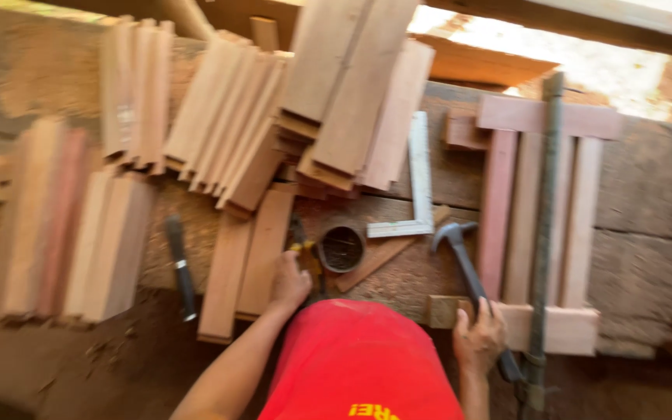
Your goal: The person assembles wooden louver-style frames on a rough workbench. They position slats inside a frame, use a long bar clamp to hold the assembly, hammer nails into the slats, pull nails with pliers, and mark positions with a pencil while fitting pieces one at a time.
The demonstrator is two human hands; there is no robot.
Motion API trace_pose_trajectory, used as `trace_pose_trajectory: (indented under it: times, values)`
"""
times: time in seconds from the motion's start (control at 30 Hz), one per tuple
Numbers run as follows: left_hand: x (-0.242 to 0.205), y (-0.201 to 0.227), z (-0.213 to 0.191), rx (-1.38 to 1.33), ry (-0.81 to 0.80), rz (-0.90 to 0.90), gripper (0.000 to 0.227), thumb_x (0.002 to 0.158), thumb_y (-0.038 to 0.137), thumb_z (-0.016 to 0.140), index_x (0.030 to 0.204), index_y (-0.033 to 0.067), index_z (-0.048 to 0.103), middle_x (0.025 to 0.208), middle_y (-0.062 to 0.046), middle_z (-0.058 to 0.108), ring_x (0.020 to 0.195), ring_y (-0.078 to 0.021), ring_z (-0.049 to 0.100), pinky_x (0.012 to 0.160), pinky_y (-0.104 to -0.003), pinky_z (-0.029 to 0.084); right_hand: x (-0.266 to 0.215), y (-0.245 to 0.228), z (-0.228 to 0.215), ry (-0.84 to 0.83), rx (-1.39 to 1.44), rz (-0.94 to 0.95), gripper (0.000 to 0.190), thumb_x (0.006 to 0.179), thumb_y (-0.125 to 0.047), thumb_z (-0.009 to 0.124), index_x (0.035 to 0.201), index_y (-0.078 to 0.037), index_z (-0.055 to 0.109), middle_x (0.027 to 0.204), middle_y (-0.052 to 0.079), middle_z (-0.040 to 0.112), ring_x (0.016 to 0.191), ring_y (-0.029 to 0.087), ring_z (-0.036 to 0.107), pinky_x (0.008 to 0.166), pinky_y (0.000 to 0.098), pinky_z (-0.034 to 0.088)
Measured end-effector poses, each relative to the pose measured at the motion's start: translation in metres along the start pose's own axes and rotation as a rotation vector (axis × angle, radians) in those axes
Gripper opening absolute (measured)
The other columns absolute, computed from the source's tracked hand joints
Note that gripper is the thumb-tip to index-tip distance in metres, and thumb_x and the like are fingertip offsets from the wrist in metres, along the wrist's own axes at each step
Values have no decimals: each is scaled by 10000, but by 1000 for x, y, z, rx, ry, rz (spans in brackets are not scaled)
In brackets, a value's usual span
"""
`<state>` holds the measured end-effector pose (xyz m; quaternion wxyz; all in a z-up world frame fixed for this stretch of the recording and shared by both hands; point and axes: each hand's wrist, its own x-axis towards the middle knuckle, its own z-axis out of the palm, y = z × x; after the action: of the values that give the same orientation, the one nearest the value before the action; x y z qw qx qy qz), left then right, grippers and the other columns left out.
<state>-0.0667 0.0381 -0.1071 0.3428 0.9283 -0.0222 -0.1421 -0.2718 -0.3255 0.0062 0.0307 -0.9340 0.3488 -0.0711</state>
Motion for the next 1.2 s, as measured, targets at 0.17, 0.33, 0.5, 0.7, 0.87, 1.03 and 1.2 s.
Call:
trace_pose_trajectory:
  times: [0.17,0.33,0.5,0.7,0.87,1.03,1.2]
  values:
    - [10,39,-40,-22,-20,-63,726,723,179,717,1357,-16,422,1190,-314,590,1090,-487,602,935,-526,497,7,3,-5,0,132,50,497,878,-327,762,1300,-78,679,1386,174,624,1289,387,573,1072,513,450]
    - [29,33,-90,63,-351,-324,663,731,303,803,1278,-19,614,829,-231,726,768,-342,700,733,-474,547,13,-3,-20,16,129,2,501,852,-309,763,1284,-66,686,1360,182,630,1245,405,583,1041,517,451]
    - [14,77,-153,-224,-503,-361,333,676,111,747,987,-8,734,683,-35,678,581,-141,590,545,-310,483,19,-11,-32,-120,197,44,434,871,-316,770,1226,-78,693,1328,192,647,1213,401,602,1049,502,459]
    - [7,209,-155,-270,-578,156,323,696,172,731,999,63,745,766,-8,680,673,-119,612,609,-291,506,64,-100,-73,-637,1055,210,764,866,-518,677,1441,-40,519,1376,140,656,1266,309,640,1051,427,496]
    - [-28,308,-111,-610,-696,338,349,818,184,741,1133,38,704,876,-59,640,773,-155,610,662,-345,508,71,-119,-92,-542,1390,-148,1020,911,-711,579,1597,-18,280,1543,174,432,1450,297,396,1170,421,318]
    - [-42,327,-126,-697,-901,730,451,871,167,767,1295,63,656,1040,-116,694,957,-207,694,838,-369,568,53,-87,-87,-363,2061,341,708,1039,-560,568,1439,22,520,1353,209,593,1296,325,560,1109,474,433]
    - [7,253,-107,-407,-733,230,157,884,204,733,1006,119,785,916,-79,789,735,-219,748,653,-341,595,27,-56,-75,-427,2452,724,321,1091,-308,527,1309,-74,556,1201,105,627,1090,303,633,962,489,520]
